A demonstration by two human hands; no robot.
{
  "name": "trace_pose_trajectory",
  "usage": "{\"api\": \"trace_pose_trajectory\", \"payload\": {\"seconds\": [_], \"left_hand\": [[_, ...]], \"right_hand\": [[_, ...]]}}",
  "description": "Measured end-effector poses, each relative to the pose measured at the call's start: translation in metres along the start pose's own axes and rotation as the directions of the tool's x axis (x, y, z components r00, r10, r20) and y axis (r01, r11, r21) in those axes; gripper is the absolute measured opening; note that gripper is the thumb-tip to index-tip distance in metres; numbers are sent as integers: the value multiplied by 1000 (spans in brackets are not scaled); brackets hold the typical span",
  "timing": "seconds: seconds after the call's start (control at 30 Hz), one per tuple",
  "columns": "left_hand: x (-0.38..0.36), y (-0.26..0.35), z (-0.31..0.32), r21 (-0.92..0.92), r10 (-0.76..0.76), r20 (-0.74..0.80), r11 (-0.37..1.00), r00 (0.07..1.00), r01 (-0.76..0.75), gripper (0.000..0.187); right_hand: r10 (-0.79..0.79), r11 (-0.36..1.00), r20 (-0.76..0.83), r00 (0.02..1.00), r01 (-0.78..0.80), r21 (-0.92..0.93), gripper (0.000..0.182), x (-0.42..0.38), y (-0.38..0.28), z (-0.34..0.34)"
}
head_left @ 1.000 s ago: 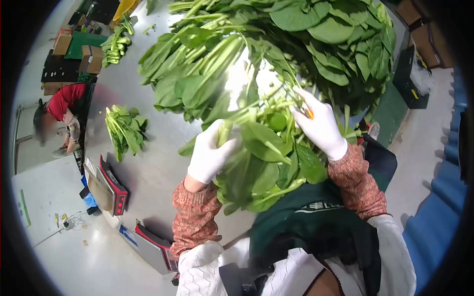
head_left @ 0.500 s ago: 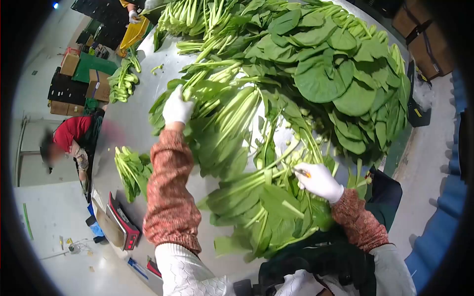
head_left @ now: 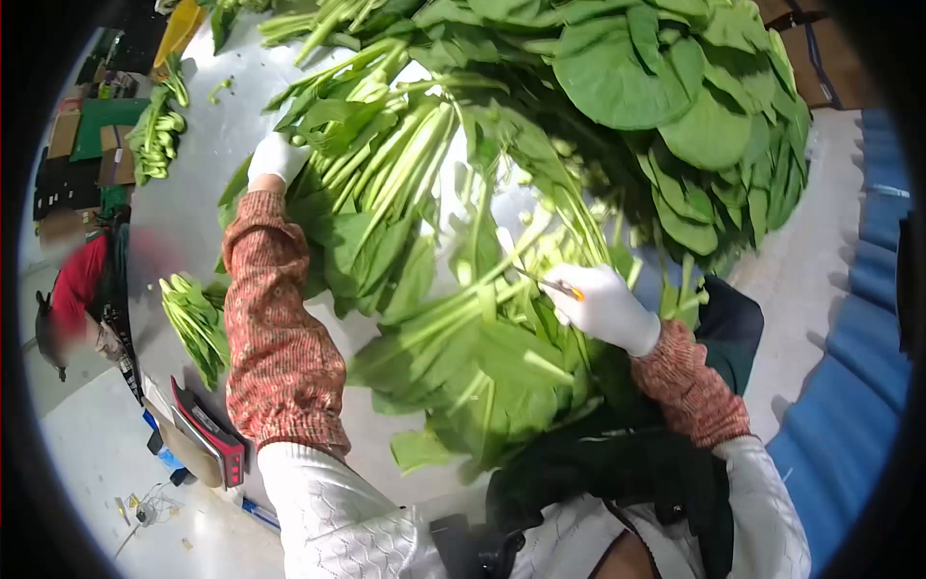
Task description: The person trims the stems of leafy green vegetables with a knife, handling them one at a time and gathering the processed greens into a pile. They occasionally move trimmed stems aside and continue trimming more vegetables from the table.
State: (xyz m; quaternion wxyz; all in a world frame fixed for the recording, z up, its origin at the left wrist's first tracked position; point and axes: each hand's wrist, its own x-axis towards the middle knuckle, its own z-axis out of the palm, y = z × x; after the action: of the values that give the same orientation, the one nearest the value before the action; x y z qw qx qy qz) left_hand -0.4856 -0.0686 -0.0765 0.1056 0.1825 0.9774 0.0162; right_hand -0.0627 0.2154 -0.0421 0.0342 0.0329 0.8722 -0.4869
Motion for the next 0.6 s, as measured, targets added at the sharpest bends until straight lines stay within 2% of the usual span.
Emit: {"api": "trace_pose_trajectory", "payload": {"seconds": [0.13,0.2,0.23,0.27,0.37,0.43,0.47,0.53,0.57,0.6], "left_hand": [[-71,17,9,-125,96,8,988,995,-95,40],[-112,25,19,-71,122,-1,990,993,-121,40],[-136,35,16,-94,94,46,992,994,-90,40],[-158,43,12,-114,68,92,992,993,-58,40],[-210,43,27,-235,15,127,972,992,16,39],[-244,49,28,-238,16,166,971,986,25,36],[-261,48,33,-254,20,184,967,983,28,37],[-291,46,45,-375,-14,187,923,982,85,39],[-301,47,49,-341,-30,167,936,986,86,46],[-313,52,43,-313,-94,84,943,992,116,48]], "right_hand": [[-106,987,-83,991,95,-131,14,-5,-43,4],[-200,977,-123,972,188,-103,19,-6,-53,28],[-200,958,53,978,207,-199,25,-4,-66,33],[-249,943,158,955,276,-184,26,-3,-74,38],[-302,897,315,900,380,-224,25,-22,-80,56],[-312,892,386,869,407,-196,26,-38,-82,53],[-250,917,419,873,353,-187,29,-47,-81,47],[-239,953,333,912,285,-98,34,-69,-69,39],[-272,954,241,932,295,-62,41,-81,-60,38],[-239,960,233,943,265,-91,45,-89,-63,29]]}}
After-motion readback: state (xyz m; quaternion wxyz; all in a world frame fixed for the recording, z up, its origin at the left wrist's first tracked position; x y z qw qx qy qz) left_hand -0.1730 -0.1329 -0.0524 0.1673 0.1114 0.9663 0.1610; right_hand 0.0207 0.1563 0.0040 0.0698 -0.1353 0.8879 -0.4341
